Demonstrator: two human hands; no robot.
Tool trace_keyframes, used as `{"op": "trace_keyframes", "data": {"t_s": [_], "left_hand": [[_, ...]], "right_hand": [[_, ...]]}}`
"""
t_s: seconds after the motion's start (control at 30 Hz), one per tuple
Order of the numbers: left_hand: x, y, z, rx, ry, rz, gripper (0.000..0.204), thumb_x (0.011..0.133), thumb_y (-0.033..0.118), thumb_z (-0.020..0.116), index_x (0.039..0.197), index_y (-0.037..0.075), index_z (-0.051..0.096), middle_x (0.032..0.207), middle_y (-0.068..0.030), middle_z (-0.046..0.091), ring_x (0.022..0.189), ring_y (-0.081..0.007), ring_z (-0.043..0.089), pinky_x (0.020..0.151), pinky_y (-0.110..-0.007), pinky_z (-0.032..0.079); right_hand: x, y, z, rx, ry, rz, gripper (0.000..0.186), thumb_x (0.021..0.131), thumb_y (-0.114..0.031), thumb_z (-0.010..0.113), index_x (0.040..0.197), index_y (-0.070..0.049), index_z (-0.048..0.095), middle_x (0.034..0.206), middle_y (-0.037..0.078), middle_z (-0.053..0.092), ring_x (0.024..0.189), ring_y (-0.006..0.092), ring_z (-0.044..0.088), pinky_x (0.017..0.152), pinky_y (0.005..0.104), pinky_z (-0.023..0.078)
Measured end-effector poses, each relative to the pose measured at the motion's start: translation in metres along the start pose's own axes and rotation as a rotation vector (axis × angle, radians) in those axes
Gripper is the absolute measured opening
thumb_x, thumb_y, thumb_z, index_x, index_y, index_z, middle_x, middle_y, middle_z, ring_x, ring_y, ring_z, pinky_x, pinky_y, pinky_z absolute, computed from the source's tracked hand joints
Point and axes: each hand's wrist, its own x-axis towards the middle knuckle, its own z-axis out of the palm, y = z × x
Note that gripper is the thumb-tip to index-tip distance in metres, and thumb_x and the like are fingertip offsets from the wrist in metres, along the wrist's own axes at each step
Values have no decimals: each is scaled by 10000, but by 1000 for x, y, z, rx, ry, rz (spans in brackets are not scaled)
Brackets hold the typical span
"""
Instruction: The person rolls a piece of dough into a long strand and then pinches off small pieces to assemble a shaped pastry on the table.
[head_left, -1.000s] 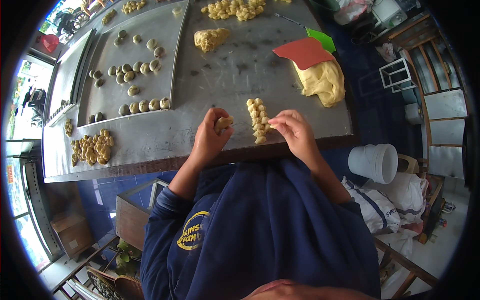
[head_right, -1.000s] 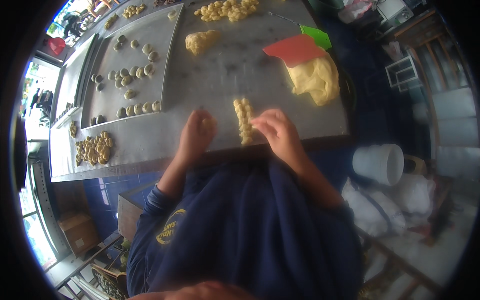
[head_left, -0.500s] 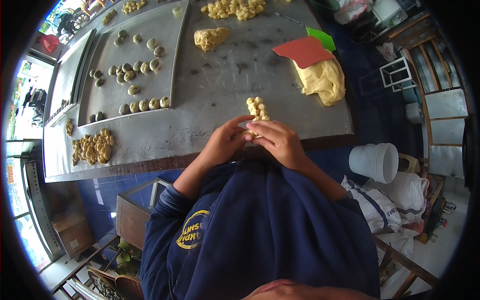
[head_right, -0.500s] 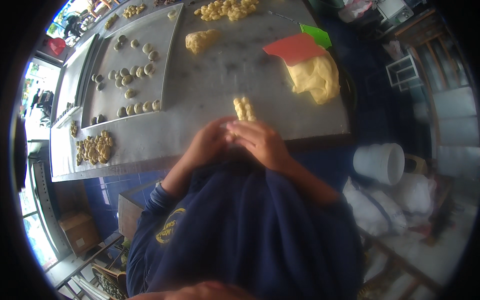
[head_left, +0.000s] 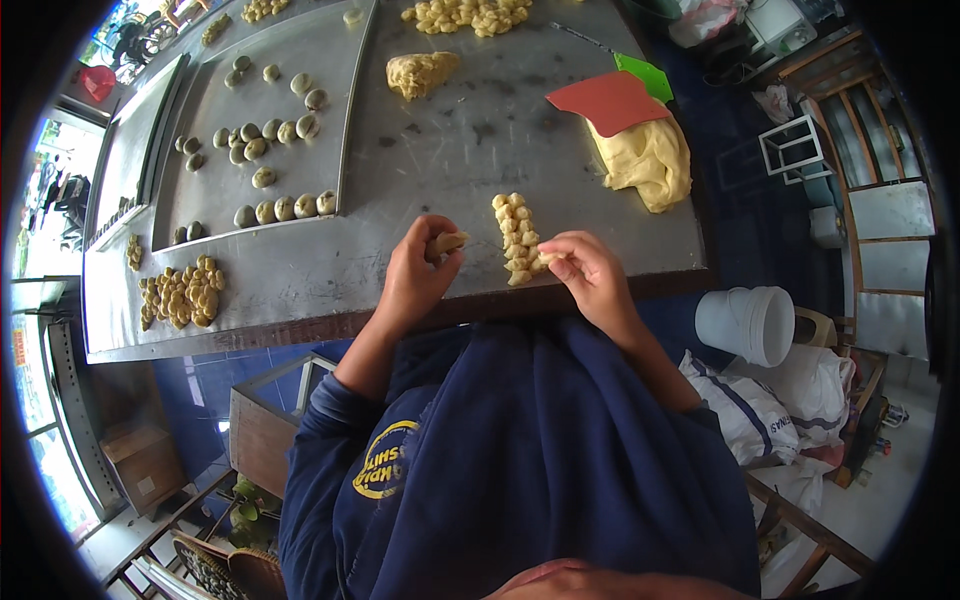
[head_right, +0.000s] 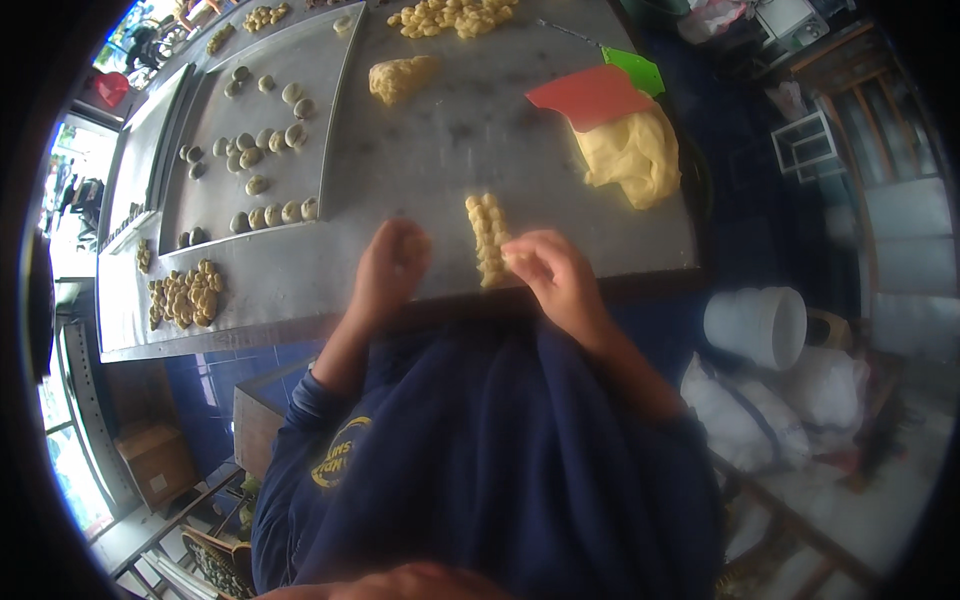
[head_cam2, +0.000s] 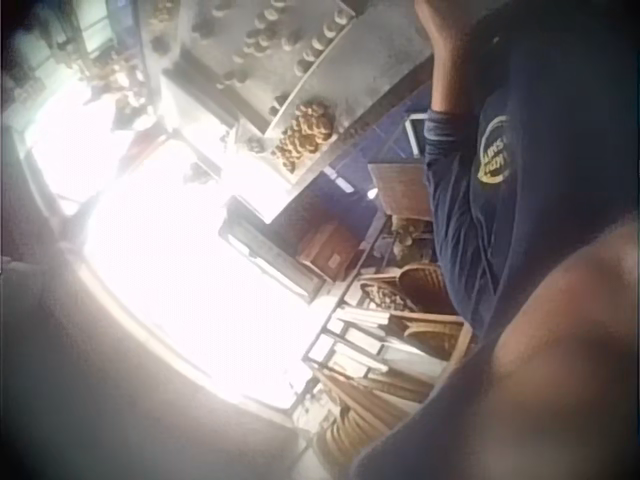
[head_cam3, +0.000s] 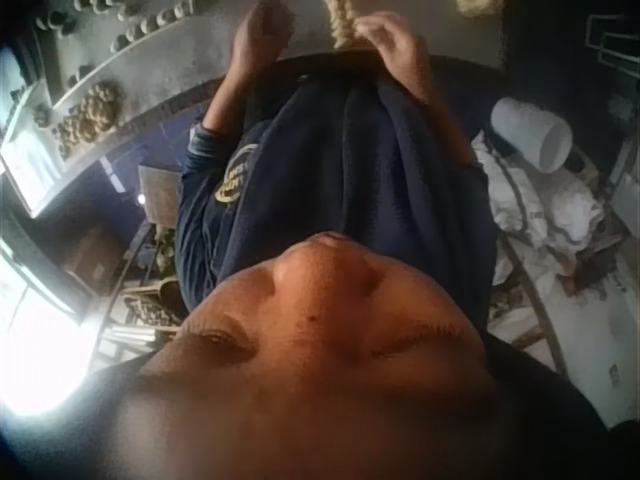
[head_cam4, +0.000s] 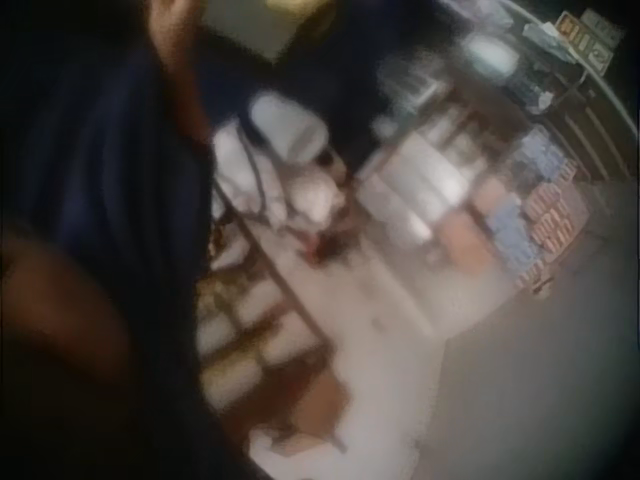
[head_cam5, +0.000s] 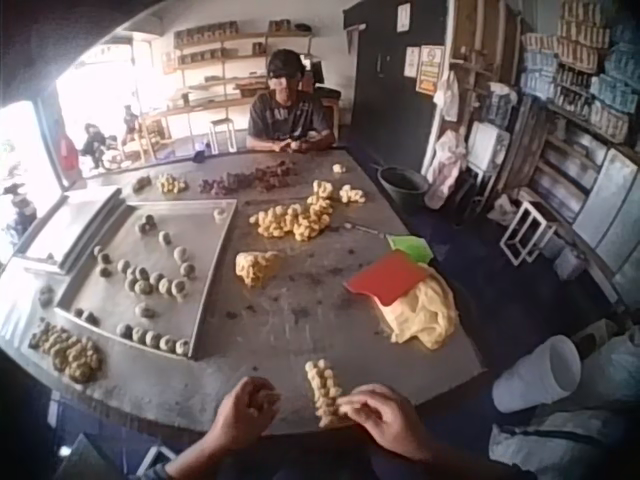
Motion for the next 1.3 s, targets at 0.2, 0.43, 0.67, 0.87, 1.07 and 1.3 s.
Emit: {"op": "trace_keyframes", "data": {"t_s": [0.2, 0.43, 0.67, 0.87, 1.07, 1.3], "left_hand": [[-3, -6, 6, -372, -195, -115, 259, 879, 2, 644, 1120, 26, 554, 997, -70, 696, 809, -127, 639, 718, -264, 512], [1, 21, 6, -256, -454, -179, 404, 935, 59, 636, 1320, 35, 516, 916, -78, 709, 775, -133, 645, 706, -274, 510], [-2, 24, 12, -294, -264, -15, 149, 926, 48, 637, 1070, 11, 629, 874, -82, 709, 783, -149, 673, 693, -281, 510], [7, 7, 5, -134, -2, 5, 127, 929, 9, 602, 1052, 19, 633, 909, -78, 704, 850, -151, 675, 752, -273, 513], [6, -27, -7, -546, -104, -104, 323, 967, -17, 526, 1283, 20, 583, 1181, -106, 646, 1061, -156, 651, 807, -254, 513], [5, -23, -3, -564, -152, -303, 359, 964, 55, 615, 1316, 30, 557, 1130, -98, 688, 949, -140, 692, 733, -236, 512]], "right_hand": [[-18, 4, 16, -285, -86, 164, 365, 843, -54, 732, 1197, -95, 656, 944, 110, 615, 899, 277, 627, 782, 387, 515], [6, -25, 26, -219, 3, -131, 422, 790, -100, 785, 1199, -113, 682, 1072, 108, 673, 943, 293, 654, 814, 398, 531], [18, -16, 41, -196, 13, -159, 203, 828, -75, 764, 1021, -56, 704, 968, 65, 702, 794, 191, 667, 742, 330, 537], [29, -11, 29, 748, -24, 359, 169, 886, -47, 685, 1052, -45, 649, 902, 102, 668, 709, 178, 616, 667, 294, 494], [67, 25, 6, -352, 155, -144, 188, 882, -6, 643, 1062, -58, 656, 978, 106, 631, 882, 298, 625, 751, 375, 512], [70, 37, 21, -474, -61, 150, 262, 895, -14, 608, 1138, -90, 669, 1149, 138, 653, 1021, 315, 632, 836, 414, 521]]}}
